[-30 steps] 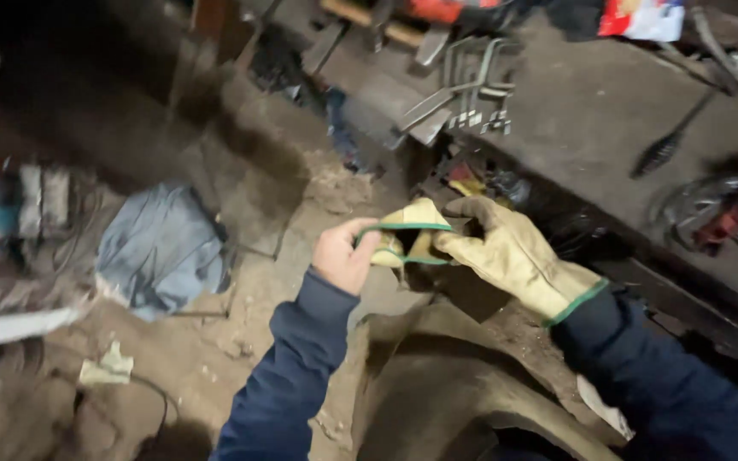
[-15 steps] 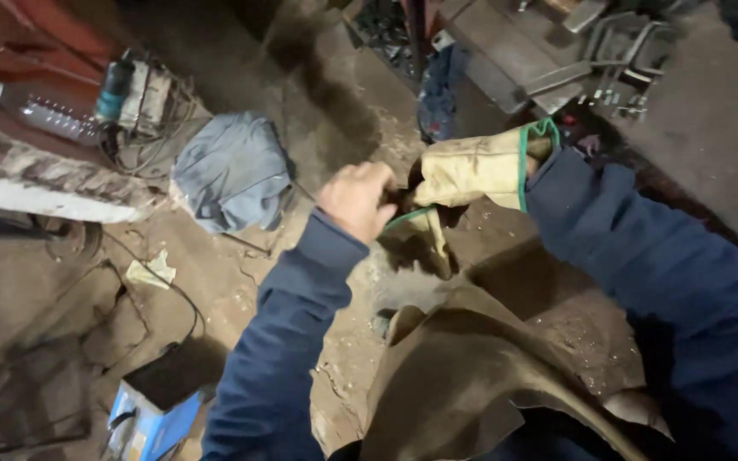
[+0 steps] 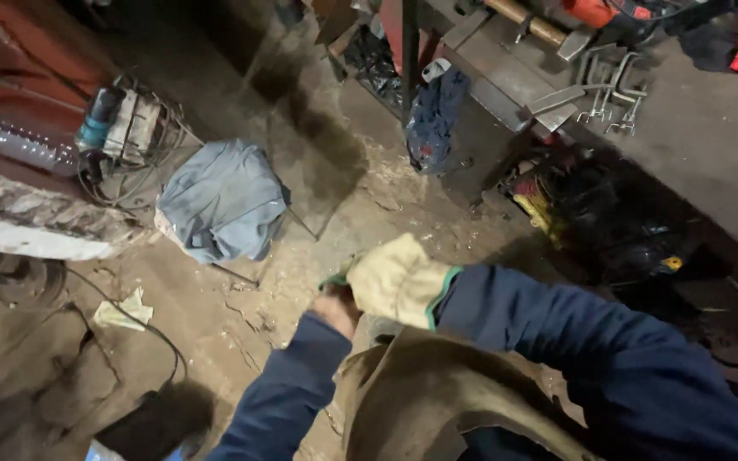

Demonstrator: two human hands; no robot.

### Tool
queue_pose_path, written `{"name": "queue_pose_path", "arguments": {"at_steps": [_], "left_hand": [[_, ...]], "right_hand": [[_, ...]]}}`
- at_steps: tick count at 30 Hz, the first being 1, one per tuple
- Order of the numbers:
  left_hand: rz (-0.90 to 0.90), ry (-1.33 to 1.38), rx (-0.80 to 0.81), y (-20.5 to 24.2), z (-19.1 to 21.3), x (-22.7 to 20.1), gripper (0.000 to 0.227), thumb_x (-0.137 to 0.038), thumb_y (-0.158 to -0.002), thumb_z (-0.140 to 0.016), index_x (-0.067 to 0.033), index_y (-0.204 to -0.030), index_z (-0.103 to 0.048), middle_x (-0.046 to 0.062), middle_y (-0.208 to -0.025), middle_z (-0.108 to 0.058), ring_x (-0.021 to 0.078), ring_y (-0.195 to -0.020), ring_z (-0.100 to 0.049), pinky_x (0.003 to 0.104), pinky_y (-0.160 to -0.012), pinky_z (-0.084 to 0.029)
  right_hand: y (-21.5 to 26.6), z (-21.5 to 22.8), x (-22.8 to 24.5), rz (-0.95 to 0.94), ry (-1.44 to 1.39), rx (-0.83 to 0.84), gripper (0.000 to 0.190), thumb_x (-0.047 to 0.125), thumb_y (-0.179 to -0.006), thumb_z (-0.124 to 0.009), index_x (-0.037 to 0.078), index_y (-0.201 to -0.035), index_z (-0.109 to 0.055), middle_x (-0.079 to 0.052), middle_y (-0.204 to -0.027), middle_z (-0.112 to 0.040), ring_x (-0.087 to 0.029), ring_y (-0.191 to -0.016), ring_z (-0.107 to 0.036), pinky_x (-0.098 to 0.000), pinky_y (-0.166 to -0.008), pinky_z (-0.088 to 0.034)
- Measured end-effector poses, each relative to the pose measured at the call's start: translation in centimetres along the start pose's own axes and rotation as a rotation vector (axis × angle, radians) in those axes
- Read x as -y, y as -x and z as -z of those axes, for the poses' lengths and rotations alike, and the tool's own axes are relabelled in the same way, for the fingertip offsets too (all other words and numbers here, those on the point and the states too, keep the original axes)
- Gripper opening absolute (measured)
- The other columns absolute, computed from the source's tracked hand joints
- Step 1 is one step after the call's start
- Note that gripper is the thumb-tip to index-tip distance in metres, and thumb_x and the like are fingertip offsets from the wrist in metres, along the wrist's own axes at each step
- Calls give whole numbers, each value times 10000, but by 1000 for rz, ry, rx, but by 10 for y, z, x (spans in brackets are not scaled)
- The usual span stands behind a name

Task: Secure a metal mesh to a rectangular frame using C-clamps and prepare for welding.

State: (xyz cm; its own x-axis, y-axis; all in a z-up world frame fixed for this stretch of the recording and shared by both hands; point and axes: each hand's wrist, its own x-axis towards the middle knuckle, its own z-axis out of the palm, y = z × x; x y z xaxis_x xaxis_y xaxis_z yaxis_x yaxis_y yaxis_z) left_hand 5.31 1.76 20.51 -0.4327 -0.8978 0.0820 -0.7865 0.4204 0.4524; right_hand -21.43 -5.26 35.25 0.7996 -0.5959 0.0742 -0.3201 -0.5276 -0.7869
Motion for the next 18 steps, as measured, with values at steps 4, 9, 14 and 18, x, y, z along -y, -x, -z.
{"name": "queue_pose_path", "arguments": {"at_steps": [4,9,14,18], "left_hand": [[-5,-25,7,12,20,-2,434,-253,-970,-603,-150,-1392,-605,169,-1287,-684,375,-1102,-671,464,-897,-553],[186,16,4,44,61,-10,451,-271,-962,-604,-152,-1396,-605,168,-1299,-676,372,-1136,-656,465,-937,-535],[455,100,-58,72,80,-27,467,-289,-953,-604,-153,-1400,-604,166,-1312,-667,370,-1171,-641,466,-977,-517],[709,165,-150,88,97,-33,480,-303,-946,-604,-154,-1403,-603,166,-1322,-660,369,-1198,-630,466,-1008,-503]], "right_hand": [[-2,-62,-32,-19,134,-9,93,167,-974,-505,126,-910,-557,-35,-866,-579,-176,-835,-611,-347,-736,-484],[-25,-138,-46,78,236,134,142,160,-974,-484,118,-1043,-600,-40,-979,-626,-176,-948,-629,-341,-819,-476],[-29,-185,-47,251,341,345,274,153,-974,-463,110,-1177,-643,-44,-1092,-673,-176,-1062,-647,-334,-902,-469],[-60,-191,-32,459,359,541,322,158,-968,-462,108,-1215,-663,-49,-1122,-692,-181,-1093,-655,-336,-925,-469]]}}
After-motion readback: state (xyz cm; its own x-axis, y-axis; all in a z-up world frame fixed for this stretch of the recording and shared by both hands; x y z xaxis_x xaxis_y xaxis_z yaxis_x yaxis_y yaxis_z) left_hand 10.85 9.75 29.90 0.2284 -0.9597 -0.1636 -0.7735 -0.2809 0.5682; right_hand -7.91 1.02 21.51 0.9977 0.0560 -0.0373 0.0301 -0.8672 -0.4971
